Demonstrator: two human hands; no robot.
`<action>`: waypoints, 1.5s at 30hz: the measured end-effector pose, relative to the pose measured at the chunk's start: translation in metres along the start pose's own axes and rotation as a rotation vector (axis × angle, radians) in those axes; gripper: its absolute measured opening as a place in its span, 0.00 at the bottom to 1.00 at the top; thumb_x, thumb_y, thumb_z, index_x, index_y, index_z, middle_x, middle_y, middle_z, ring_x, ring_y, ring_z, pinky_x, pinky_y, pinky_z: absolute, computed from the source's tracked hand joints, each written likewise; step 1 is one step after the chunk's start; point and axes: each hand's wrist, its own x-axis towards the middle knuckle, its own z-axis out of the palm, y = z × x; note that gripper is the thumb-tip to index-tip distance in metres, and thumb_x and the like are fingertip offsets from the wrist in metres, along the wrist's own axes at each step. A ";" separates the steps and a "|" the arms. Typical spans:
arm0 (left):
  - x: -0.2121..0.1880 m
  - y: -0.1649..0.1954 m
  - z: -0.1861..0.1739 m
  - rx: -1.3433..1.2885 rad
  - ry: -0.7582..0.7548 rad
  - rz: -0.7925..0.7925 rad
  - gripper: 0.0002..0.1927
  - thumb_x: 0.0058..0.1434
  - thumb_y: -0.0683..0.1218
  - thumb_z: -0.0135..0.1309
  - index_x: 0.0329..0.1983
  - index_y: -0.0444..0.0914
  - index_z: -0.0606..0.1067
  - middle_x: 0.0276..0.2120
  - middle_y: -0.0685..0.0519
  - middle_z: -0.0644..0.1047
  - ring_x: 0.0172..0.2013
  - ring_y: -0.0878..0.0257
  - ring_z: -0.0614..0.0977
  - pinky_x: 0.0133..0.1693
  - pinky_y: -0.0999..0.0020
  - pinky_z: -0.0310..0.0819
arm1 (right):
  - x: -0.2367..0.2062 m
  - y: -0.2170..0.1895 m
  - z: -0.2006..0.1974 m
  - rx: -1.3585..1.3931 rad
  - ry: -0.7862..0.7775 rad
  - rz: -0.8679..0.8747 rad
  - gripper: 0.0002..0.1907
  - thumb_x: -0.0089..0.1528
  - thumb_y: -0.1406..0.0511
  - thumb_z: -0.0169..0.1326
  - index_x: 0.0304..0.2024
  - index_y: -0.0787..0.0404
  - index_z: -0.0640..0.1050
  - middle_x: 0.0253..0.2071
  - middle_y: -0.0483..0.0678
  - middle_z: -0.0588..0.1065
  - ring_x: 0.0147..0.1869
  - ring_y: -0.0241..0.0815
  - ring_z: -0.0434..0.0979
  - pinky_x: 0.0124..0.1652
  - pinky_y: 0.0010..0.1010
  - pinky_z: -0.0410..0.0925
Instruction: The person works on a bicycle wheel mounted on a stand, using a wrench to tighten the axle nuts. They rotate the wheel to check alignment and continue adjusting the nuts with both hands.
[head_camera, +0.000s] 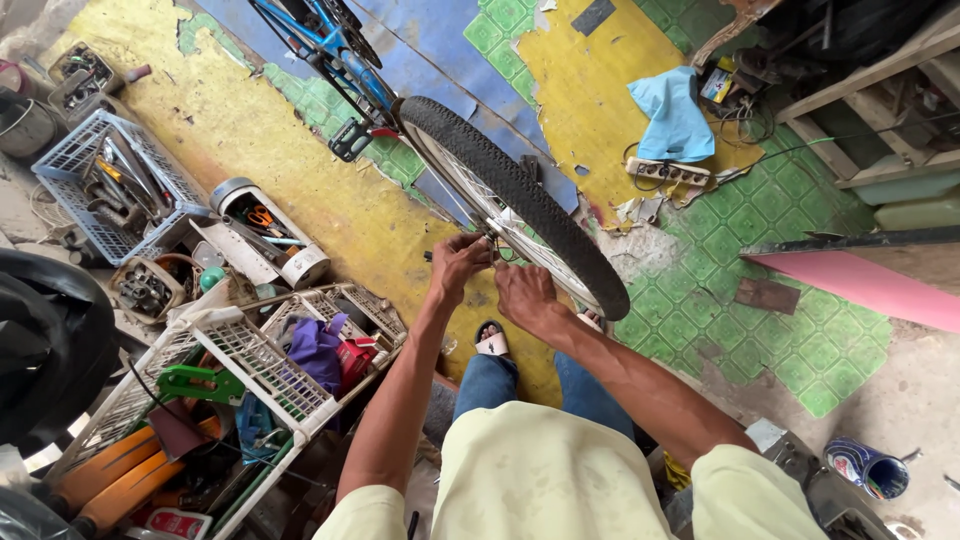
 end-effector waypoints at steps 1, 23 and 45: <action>0.000 0.000 0.001 0.027 0.021 0.005 0.15 0.65 0.41 0.57 0.51 0.26 0.76 0.38 0.41 0.82 0.34 0.55 0.85 0.41 0.62 0.85 | -0.001 0.001 0.001 0.053 -0.027 0.040 0.12 0.60 0.64 0.50 0.41 0.65 0.75 0.27 0.52 0.73 0.26 0.46 0.74 0.25 0.43 0.68; -0.018 -0.016 0.013 0.484 0.191 0.259 0.16 0.63 0.45 0.58 0.51 0.34 0.76 0.44 0.44 0.82 0.44 0.57 0.85 0.48 0.63 0.83 | 0.011 0.004 0.004 0.395 0.106 0.105 0.15 0.71 0.66 0.43 0.31 0.67 0.75 0.19 0.59 0.72 0.19 0.54 0.74 0.20 0.46 0.65; 0.005 -0.005 -0.007 -0.410 0.098 -0.278 0.17 0.65 0.41 0.55 0.52 0.23 0.77 0.39 0.37 0.82 0.31 0.57 0.83 0.34 0.66 0.85 | 0.037 -0.009 -0.027 -0.055 -0.215 -0.078 0.07 0.66 0.63 0.50 0.38 0.57 0.79 0.37 0.53 0.78 0.40 0.50 0.81 0.36 0.41 0.73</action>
